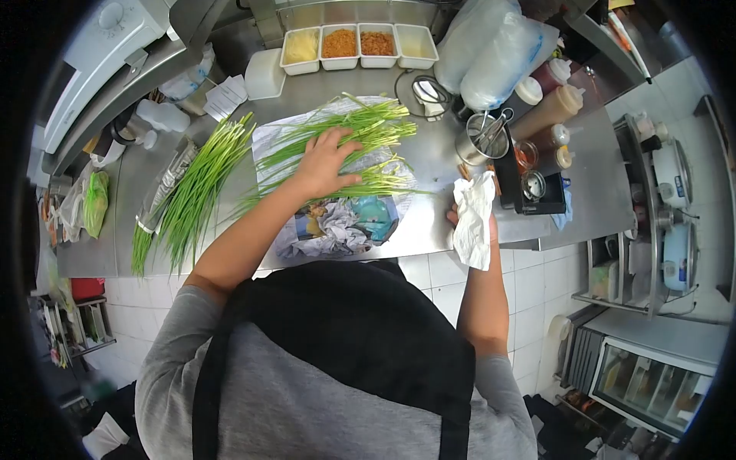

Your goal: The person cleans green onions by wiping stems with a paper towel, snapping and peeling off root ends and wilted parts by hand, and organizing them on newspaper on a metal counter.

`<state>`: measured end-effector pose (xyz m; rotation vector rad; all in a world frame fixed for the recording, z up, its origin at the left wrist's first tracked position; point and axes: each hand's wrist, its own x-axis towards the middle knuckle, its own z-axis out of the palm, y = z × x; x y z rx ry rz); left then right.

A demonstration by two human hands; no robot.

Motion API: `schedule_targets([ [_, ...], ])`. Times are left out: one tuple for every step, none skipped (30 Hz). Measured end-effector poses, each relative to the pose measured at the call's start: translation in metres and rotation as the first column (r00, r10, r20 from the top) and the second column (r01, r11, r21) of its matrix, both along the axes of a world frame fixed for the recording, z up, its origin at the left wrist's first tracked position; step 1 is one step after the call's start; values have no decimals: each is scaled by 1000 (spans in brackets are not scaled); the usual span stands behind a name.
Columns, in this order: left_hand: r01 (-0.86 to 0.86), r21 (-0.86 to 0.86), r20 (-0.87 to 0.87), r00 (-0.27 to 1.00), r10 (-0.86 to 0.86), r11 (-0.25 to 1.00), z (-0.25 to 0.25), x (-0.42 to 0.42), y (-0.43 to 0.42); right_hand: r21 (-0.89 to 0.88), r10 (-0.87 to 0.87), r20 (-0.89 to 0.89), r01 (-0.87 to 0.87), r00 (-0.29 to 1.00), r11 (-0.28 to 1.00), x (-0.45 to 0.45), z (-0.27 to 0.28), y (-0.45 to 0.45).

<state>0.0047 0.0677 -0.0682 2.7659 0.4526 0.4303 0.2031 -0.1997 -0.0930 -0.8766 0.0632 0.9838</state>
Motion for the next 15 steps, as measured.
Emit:
schedule_targets([
  [11, -41, -27, 1000, -12, 999, -1, -1, 0, 3, -2, -6, 2, 1000, 1000, -2, 1, -1],
  [20, -82, -52, 998, -25, 996, -2, 0, 0, 7, -4, -9, 4, 1000, 1000, -4, 3, -1],
  [23, -101, -88, 996, -32, 995, -4, 1, -2, 11, -5, -11, 5, 1000, 1000, -5, 4, -2],
  [21, -122, -123, 992, -37, 992, -6, 3, -4, 14, -2, -12, 3, 1000, 1000, -4, 5, -3],
  [12, -144, -156, 987, -35, 990, -9, 5, -8, 72, 51, -22, -49, 998, 996, 4, -6, -8],
  [-2, -108, -96, 995, -8, 994, -14, 6, -12, 131, 109, -31, -104, 994, 986, 15, -24, -16],
  [-20, -71, -36, 999, 17, 997, -18, 8, -16, 190, 168, -38, -158, 985, 969, 21, -29, -18],
  [-38, -32, 22, 999, 39, 999, -21, 10, -20, 230, 195, -41, -181, 980, 956, 26, -35, -21],
  [-82, -38, 33, 996, 83, 996, -17, 13, -22, 273, 220, -47, -199, 974, 941, 27, -36, -21],
  [-121, -44, 38, 992, 122, 992, -14, 16, -24, 292, 227, -55, -202, 972, 935, 25, -39, -22],
  [-156, -52, 38, 987, 158, 986, -13, 17, -27, 311, 235, -62, -205, 970, 928, 24, -44, -24],
  [-152, -44, 40, 987, 154, 987, -9, 17, -30, 305, 230, -65, -200, 971, 931, 22, -43, -24],
  [-149, -34, 48, 987, 150, 988, -3, 19, -31, 302, 225, -64, -196, 972, 933, 23, -42, -23],
  [-145, -22, 58, 988, 146, 989, -1, 22, -32, 300, 221, -59, -194, 974, 934, 24, -40, -22],
  [-72, -31, 47, 996, 73, 997, -5, 27, -32, 302, 254, -52, -227, 966, 926, 23, -34, -21],
])
